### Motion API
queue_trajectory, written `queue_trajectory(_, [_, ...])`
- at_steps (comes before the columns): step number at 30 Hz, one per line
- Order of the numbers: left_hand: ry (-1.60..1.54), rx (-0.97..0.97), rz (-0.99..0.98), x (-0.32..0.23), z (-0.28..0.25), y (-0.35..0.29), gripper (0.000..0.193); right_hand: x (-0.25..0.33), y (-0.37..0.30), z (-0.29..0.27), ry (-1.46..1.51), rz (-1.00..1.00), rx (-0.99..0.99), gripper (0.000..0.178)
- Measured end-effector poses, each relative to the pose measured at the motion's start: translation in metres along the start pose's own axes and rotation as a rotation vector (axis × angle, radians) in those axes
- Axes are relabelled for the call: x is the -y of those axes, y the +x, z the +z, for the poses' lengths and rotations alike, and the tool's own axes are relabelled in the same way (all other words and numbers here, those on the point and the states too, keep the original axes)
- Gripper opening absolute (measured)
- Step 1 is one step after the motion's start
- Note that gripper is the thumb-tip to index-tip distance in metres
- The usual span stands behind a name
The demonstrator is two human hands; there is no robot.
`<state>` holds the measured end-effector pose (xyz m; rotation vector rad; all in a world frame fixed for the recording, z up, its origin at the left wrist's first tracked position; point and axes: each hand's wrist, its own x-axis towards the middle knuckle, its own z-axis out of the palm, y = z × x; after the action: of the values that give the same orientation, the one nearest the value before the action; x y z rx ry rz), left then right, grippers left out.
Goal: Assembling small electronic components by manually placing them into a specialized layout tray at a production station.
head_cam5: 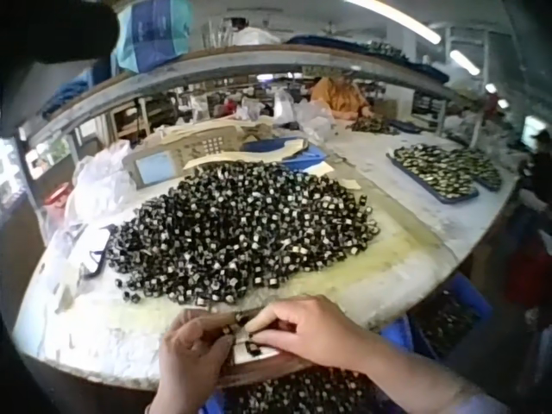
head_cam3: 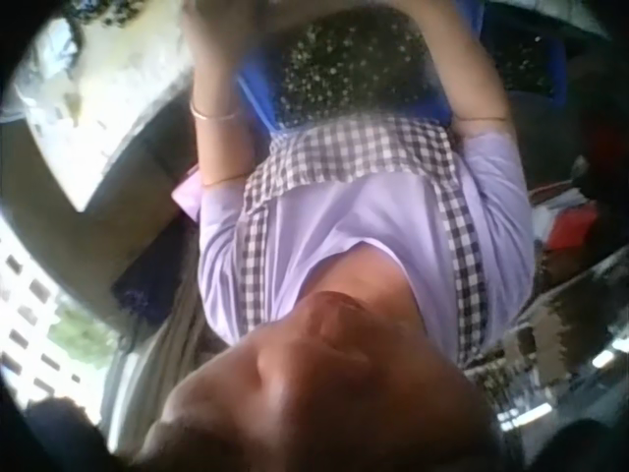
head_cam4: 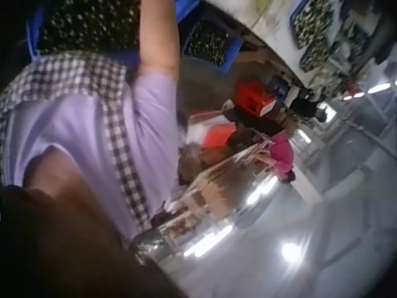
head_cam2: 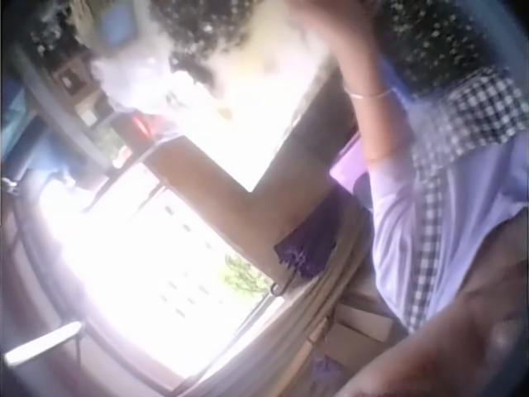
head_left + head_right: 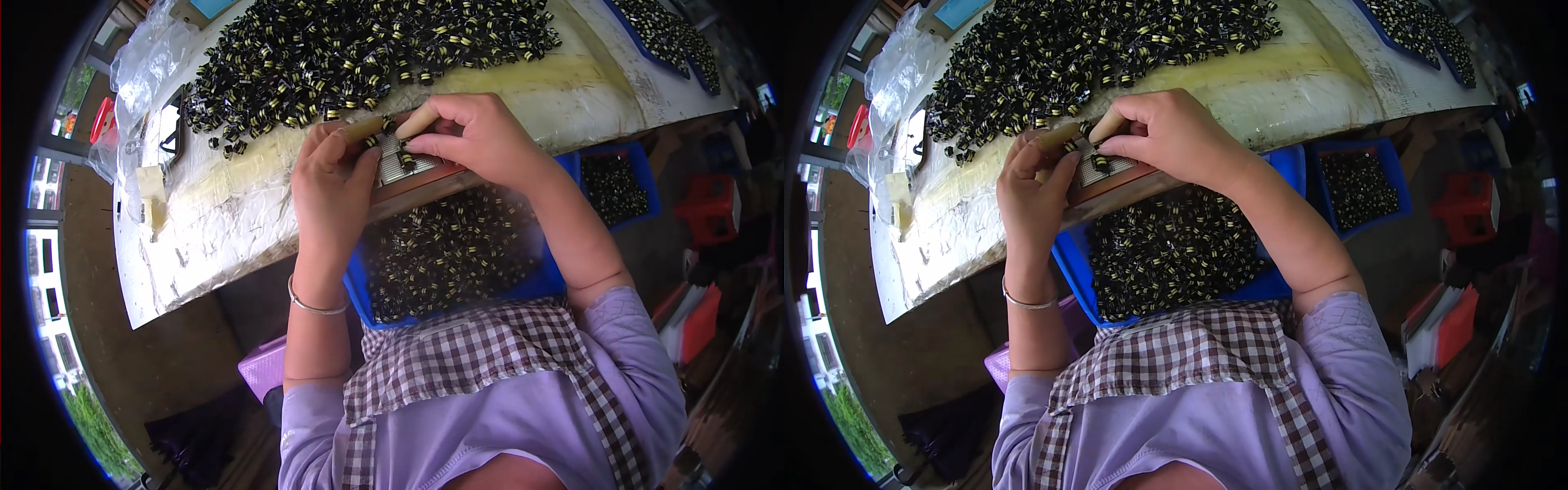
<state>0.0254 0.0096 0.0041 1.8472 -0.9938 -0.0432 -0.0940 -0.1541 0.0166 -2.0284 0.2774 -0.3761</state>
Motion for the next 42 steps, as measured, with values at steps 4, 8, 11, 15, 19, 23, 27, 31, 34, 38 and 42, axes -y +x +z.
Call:
queue_trajectory(4, [-0.125,0.037,-0.014,-0.008,-0.001,-0.002,0.020,0.000,0.001,0.001,-0.089,-0.110,-0.005,0.015])
queue_trajectory(8, [-0.132,0.040,-0.190,-0.010,0.000,-0.005,0.020,0.002,0.002,0.002,-0.251,-0.324,-0.027,0.015])
queue_trajectory(11, [0.097,-0.056,0.159,0.000,0.004,-0.008,0.019,0.003,-0.001,0.004,-0.244,-0.318,-0.067,0.015])
queue_trajectory(15, [0.140,-0.068,0.162,-0.006,0.003,-0.007,0.018,0.004,-0.005,0.009,-0.271,-0.288,-0.125,0.014])
queue_trajectory(19, [0.146,-0.076,0.168,-0.003,0.004,-0.007,0.018,0.001,-0.006,0.013,-0.257,-0.327,-0.167,0.014])
queue_trajectory(23, [0.166,-0.084,0.186,-0.002,0.006,-0.008,0.018,-0.001,-0.007,0.014,-0.333,-0.374,-0.204,0.014])
queue_trajectory(27, [0.117,-0.082,0.191,-0.003,0.009,-0.009,0.016,-0.003,-0.008,0.013,-0.387,-0.383,-0.235,0.015])
queue_trajectory(31, [0.102,-0.023,0.225,-0.009,0.017,-0.011,0.013,-0.005,-0.003,0.000,-0.147,-0.263,-0.211,0.018])
queue_trajectory(34, [0.202,-0.054,0.293,-0.015,0.020,-0.011,0.013,-0.013,0.001,0.002,-0.297,-0.248,-0.385,0.019])
queue_trajectory(38, [0.241,-0.079,0.301,-0.016,0.023,-0.012,0.012,-0.025,0.003,0.003,-0.419,-0.436,-0.402,0.019])
queue_trajectory(42, [0.217,-0.103,0.332,-0.012,0.025,-0.013,0.011,-0.014,0.000,0.007,-0.333,-0.308,-0.391,0.019])
